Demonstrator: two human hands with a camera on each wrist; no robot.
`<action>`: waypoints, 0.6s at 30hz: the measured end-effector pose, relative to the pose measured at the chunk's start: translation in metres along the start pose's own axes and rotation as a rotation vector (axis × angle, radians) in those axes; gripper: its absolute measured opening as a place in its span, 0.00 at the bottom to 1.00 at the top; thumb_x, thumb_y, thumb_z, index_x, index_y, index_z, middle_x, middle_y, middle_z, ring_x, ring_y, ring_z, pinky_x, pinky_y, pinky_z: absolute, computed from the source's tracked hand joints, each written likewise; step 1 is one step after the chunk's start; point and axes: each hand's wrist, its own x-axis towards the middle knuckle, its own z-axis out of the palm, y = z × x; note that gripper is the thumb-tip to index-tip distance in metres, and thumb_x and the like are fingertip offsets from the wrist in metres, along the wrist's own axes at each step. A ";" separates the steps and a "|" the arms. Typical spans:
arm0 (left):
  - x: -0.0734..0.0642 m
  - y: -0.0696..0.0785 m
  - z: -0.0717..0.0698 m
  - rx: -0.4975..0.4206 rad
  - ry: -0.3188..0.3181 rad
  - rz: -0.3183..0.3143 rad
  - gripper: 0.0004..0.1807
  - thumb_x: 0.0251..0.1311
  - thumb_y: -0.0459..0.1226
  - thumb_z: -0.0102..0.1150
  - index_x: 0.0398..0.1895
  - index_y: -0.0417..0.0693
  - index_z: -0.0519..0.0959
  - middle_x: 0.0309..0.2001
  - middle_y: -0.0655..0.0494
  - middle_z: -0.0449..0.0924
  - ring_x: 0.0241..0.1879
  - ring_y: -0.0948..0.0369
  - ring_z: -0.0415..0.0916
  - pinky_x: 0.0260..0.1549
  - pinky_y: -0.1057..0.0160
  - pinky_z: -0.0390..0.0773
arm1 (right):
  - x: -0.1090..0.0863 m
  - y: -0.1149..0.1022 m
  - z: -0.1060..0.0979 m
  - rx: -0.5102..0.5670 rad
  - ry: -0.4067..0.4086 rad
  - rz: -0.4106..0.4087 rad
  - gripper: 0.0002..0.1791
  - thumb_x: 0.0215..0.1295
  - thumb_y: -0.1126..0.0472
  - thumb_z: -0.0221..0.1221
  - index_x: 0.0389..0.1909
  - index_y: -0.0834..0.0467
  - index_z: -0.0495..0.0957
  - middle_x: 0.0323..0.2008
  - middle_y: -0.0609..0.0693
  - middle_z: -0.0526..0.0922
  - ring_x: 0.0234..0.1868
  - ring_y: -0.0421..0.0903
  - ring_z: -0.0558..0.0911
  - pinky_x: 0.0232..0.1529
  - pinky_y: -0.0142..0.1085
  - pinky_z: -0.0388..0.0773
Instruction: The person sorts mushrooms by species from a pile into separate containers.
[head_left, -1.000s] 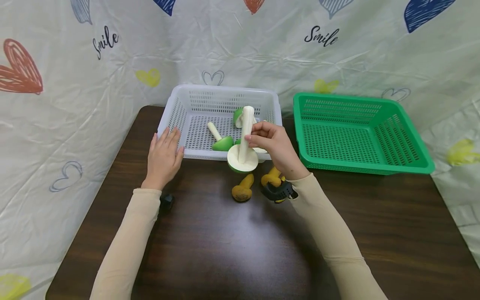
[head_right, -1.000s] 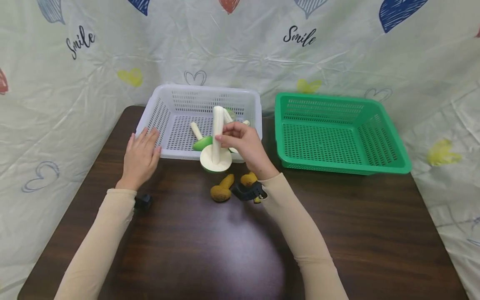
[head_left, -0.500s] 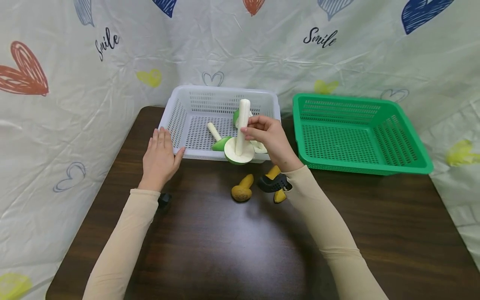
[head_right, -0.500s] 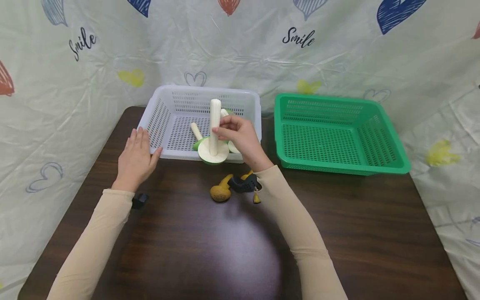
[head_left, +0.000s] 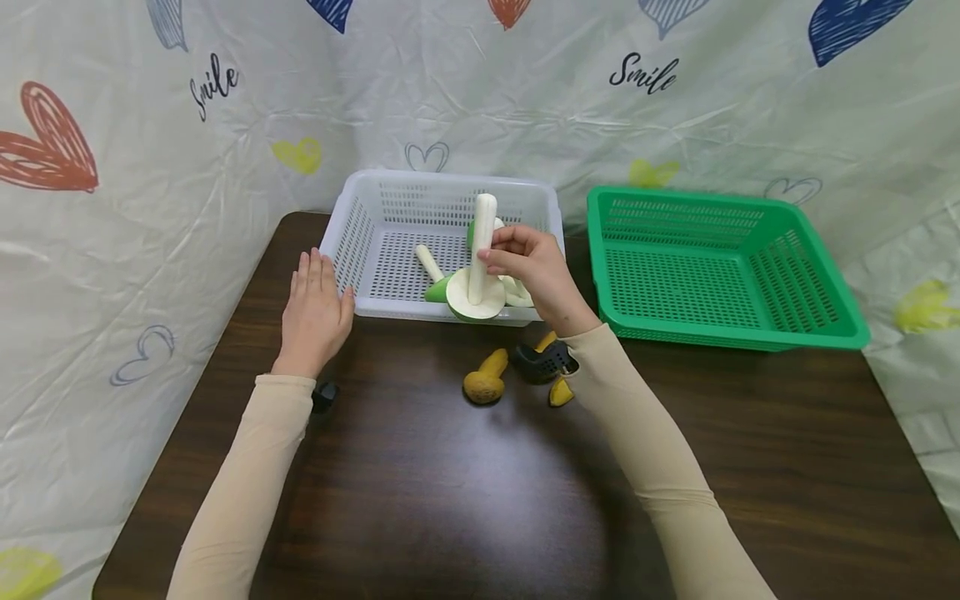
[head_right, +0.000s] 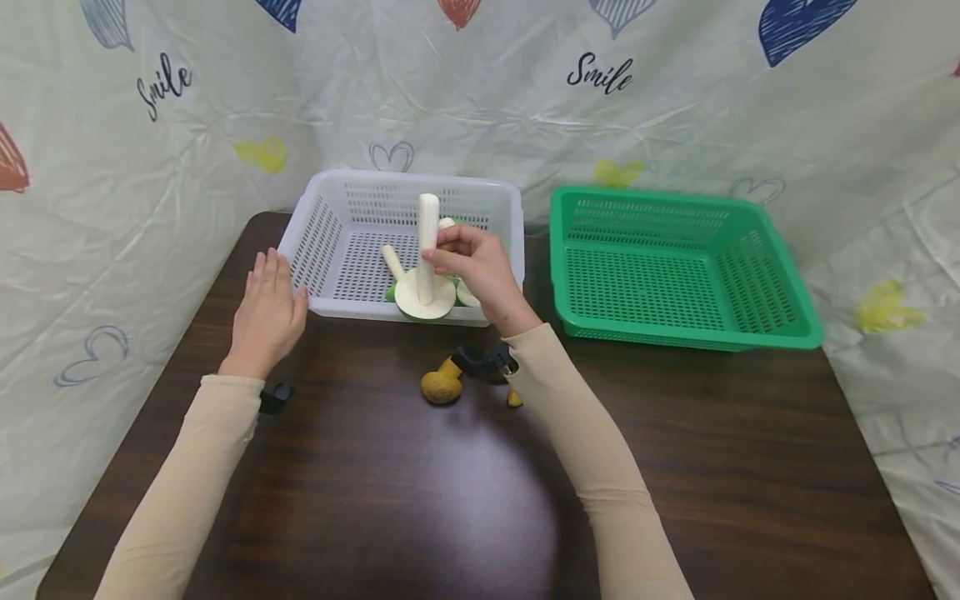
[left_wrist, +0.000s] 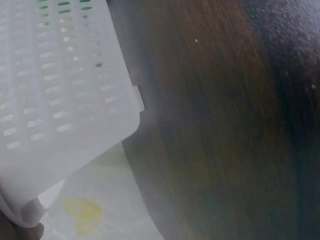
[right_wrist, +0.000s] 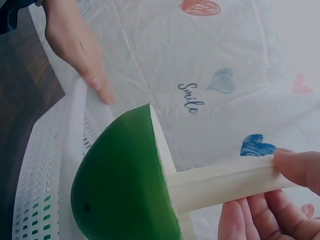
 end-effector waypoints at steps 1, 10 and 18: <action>0.000 0.000 0.000 0.001 0.002 -0.002 0.34 0.68 0.43 0.37 0.66 0.21 0.52 0.70 0.29 0.46 0.71 0.41 0.39 0.66 0.45 0.46 | 0.001 0.000 0.001 -0.002 0.007 -0.008 0.09 0.58 0.68 0.62 0.39 0.66 0.76 0.33 0.52 0.80 0.37 0.46 0.79 0.40 0.37 0.78; 0.001 0.004 0.001 0.028 0.007 -0.022 0.34 0.68 0.43 0.36 0.66 0.22 0.52 0.70 0.30 0.47 0.71 0.43 0.39 0.66 0.45 0.45 | 0.008 0.001 0.005 -0.004 0.050 -0.053 0.09 0.56 0.70 0.63 0.38 0.66 0.77 0.32 0.50 0.80 0.36 0.44 0.79 0.39 0.36 0.78; 0.000 0.003 0.001 0.035 0.007 -0.019 0.34 0.68 0.43 0.36 0.66 0.21 0.53 0.69 0.29 0.47 0.71 0.41 0.41 0.66 0.44 0.46 | 0.010 0.006 0.010 -0.086 0.119 -0.098 0.12 0.56 0.67 0.64 0.41 0.67 0.78 0.34 0.53 0.81 0.36 0.46 0.79 0.41 0.38 0.76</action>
